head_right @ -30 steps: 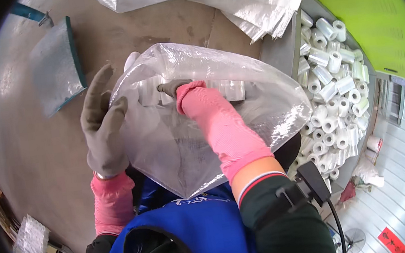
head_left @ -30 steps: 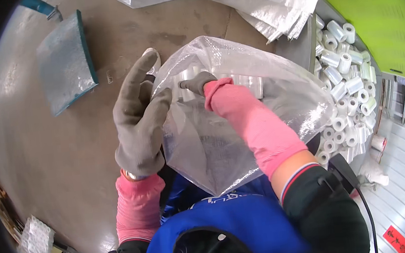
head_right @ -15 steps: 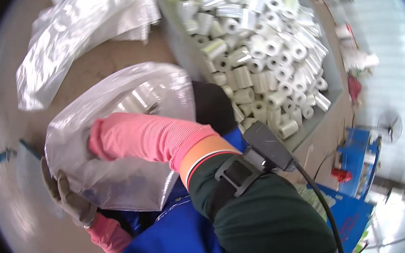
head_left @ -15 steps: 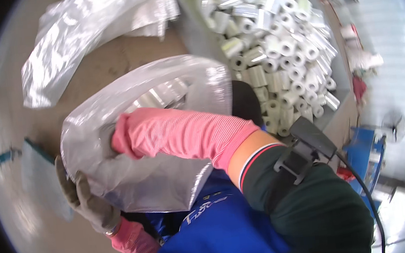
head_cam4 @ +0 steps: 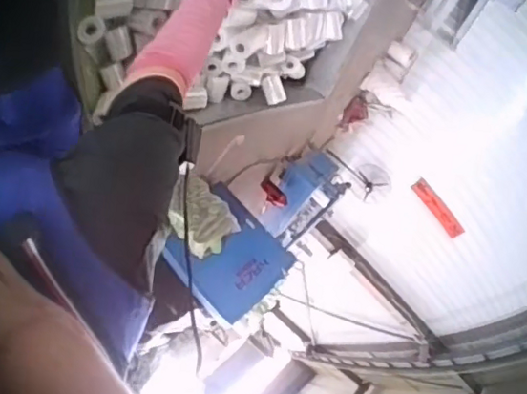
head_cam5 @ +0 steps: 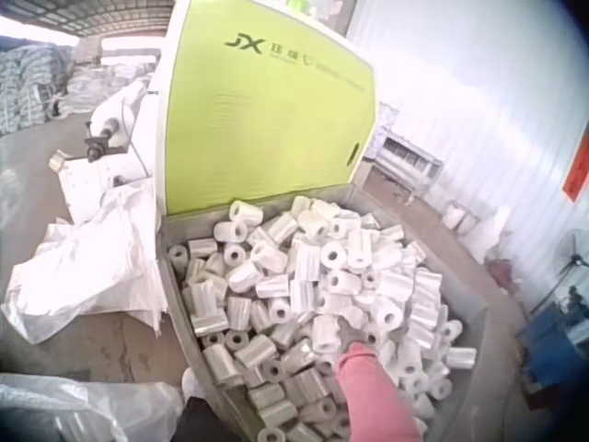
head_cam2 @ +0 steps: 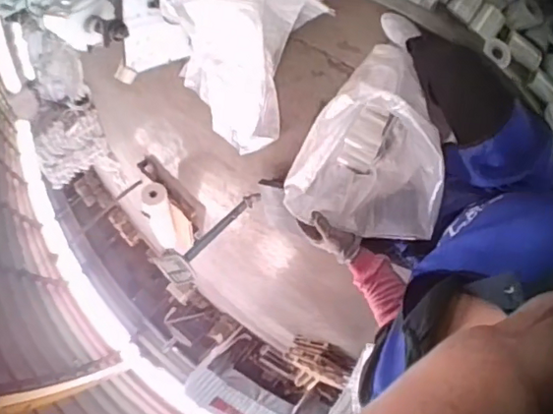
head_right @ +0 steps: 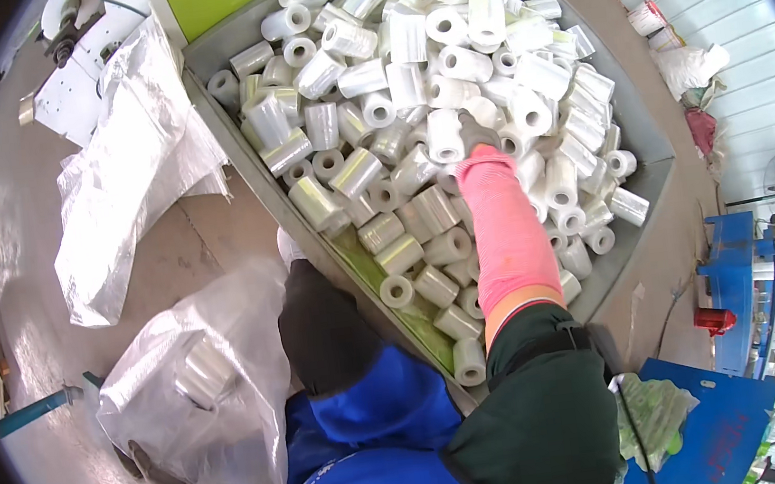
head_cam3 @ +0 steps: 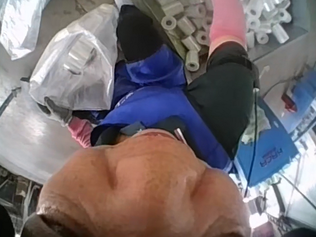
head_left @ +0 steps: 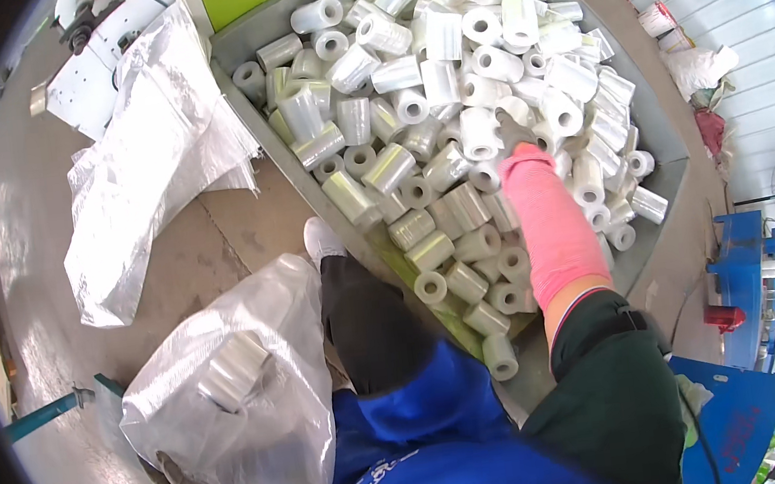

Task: Packing small rolls of clear plastic film into a large plastic bag.

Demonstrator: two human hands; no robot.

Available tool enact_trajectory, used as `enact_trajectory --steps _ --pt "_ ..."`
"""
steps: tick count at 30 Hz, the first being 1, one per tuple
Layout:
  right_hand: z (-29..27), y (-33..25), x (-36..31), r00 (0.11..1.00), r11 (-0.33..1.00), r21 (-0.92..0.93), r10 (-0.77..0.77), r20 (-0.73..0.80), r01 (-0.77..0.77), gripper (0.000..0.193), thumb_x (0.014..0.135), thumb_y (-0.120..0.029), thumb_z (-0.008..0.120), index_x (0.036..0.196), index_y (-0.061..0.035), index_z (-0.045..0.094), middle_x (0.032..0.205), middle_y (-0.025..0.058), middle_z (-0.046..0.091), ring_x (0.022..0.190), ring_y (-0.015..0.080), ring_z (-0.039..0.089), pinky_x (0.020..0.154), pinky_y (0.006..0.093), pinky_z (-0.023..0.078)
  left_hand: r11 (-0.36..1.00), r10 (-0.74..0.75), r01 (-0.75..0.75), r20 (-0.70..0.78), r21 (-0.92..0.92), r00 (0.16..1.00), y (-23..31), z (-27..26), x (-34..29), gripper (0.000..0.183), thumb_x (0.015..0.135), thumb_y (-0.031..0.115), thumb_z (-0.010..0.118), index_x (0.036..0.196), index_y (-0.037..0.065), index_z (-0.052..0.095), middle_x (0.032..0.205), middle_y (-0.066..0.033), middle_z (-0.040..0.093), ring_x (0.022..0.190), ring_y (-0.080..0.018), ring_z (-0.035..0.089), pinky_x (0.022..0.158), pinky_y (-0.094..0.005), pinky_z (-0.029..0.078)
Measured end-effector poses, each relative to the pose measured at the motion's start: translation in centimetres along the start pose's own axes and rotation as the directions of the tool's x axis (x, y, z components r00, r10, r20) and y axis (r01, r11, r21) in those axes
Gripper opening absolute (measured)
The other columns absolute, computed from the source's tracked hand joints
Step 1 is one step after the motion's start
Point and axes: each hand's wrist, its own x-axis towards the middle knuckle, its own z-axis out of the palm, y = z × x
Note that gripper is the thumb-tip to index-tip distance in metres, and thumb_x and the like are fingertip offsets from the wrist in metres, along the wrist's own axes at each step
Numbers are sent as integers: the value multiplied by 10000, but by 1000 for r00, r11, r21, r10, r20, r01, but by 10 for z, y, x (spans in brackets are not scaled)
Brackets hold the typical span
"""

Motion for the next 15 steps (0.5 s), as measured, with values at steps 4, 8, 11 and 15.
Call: enact_trajectory --steps 4,8,11,15 --pt "-17 17 6 677 708 440 74 732 -552 655 760 -494 652 1253 -84 519 1191 81 558 986 217 540 816 344 463 1000 -14 14 40 -12 999 -18 -10 11 491 896 91 535 1338 -52 374 1319 -161 446 1149 -228 463 991 -337 361" --pt "-58 32 -46 535 248 617 -326 779 -747 585 833 -455 614 1268 -81 494 1164 99 572 1021 220 545 879 340 467 999 -31 32 39 -23 999 -14 -10 6 486 898 77 534 1338 -49 374 1303 -141 459 1124 -201 472 976 -318 370" --pt "-115 -7 -120 261 121 537 -772 579 -835 572 857 -455 592 1269 -73 479 1181 95 570 1104 236 532 952 343 426 1000 -21 19 77 18 997 4 -9 -4 525 894 63 532 1369 -40 333 1304 -144 456 1127 -189 472 951 -299 399" --pt "-158 -62 -181 -117 595 647 -773 624 -477 752 802 -448 663 1312 32 389 1180 140 569 1120 239 543 935 372 461 985 -15 6 52 171 999 -8 1 1 534 868 35 544 1363 -34 355 1334 -132 450 1191 -192 444 972 -296 386"
